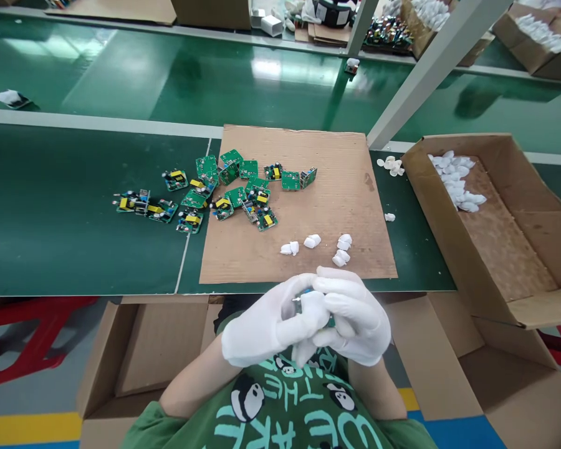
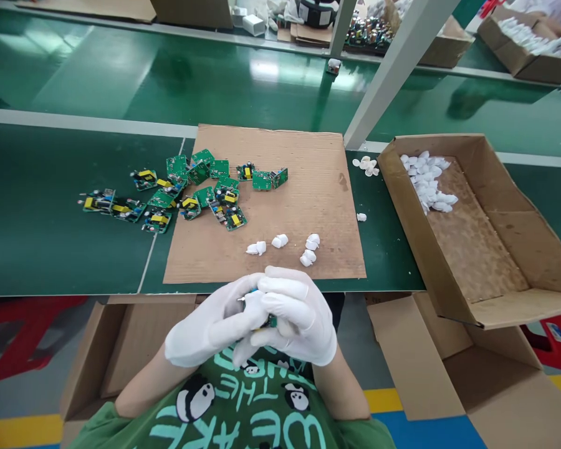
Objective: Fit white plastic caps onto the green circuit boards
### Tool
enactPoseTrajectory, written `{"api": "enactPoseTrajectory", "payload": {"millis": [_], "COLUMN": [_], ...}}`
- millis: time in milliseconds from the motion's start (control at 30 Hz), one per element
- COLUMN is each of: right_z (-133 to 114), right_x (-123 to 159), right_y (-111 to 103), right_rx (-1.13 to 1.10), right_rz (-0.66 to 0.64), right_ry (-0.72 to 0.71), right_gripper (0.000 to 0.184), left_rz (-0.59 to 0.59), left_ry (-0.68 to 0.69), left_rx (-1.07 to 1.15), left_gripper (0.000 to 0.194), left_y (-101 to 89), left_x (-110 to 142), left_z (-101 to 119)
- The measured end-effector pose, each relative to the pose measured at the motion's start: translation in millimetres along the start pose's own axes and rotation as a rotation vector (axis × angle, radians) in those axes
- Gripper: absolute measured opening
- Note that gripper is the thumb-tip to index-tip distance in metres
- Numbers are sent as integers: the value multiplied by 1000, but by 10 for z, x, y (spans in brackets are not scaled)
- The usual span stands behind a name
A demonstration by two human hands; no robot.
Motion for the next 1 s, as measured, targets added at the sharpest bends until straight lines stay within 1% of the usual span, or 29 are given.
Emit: {"api": "enactPoseTrajectory", "payload": {"millis": [100,167,233,267,333,400,467,500,533,667,700,800,833,900,967,1000], "right_z": [-11,-17,-21,-23,-30,-43,-57,-62,-65,-72,-73,-92,-99,-102,-99,-101], "right_x": [-18,-45,-71,-83,-103,-117,-127,-131,-134,-141,-145,-158,-163,-166,-151,-138], "right_y": [22,34,32,29,30,40,48,46,43,19,17,30,31,28,32,37], "right_rx": [32,20,16,34,97,181,238,256,267,205,197,197,185,131,109,114], "right_rz": [18,1,-16,-33,-115,-228,-307,-312,-303,-191,-179,-189,-176,-124,-96,-96], "right_ry": [-42,-63,-56,-37,7,30,24,17,10,-33,-44,-67,-53,36,123,129], "right_gripper": [28,23,27,32,38,33,25,24,24,40,40,32,33,43,56,60], "left_rz": [-7,-22,-53,-52,11,103,167,177,152,-68,-82,-43,-45,-42,16,59], "left_ry": [-25,-35,-4,12,35,41,41,39,44,63,54,22,24,44,63,65], "left_rx": [6,44,27,-30,-222,-410,-486,-494,-477,-251,-207,-177,-168,-142,-135,-146], "left_gripper": [32,29,23,17,11,13,13,13,14,16,17,22,24,27,28,28], "left_y": [-9,-3,11,15,10,0,-12,-18,-19,-28,-42,-82,-79,-55,-29,-20], "left_x": [38,38,20,10,-8,-11,1,11,20,57,61,57,53,43,35,34], "left_z": [-32,-43,-19,3,64,126,166,172,170,112,95,53,45,40,42,46]}}
Point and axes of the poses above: each hand's wrist, its own x-axis away from the middle knuckle, its own y-axis out of the palm, z = x × y, the point moved 3 cm from there along -x, towards the middle knuckle, and after that the axes turned 12 degrees about -x, right-handed, at the moved point
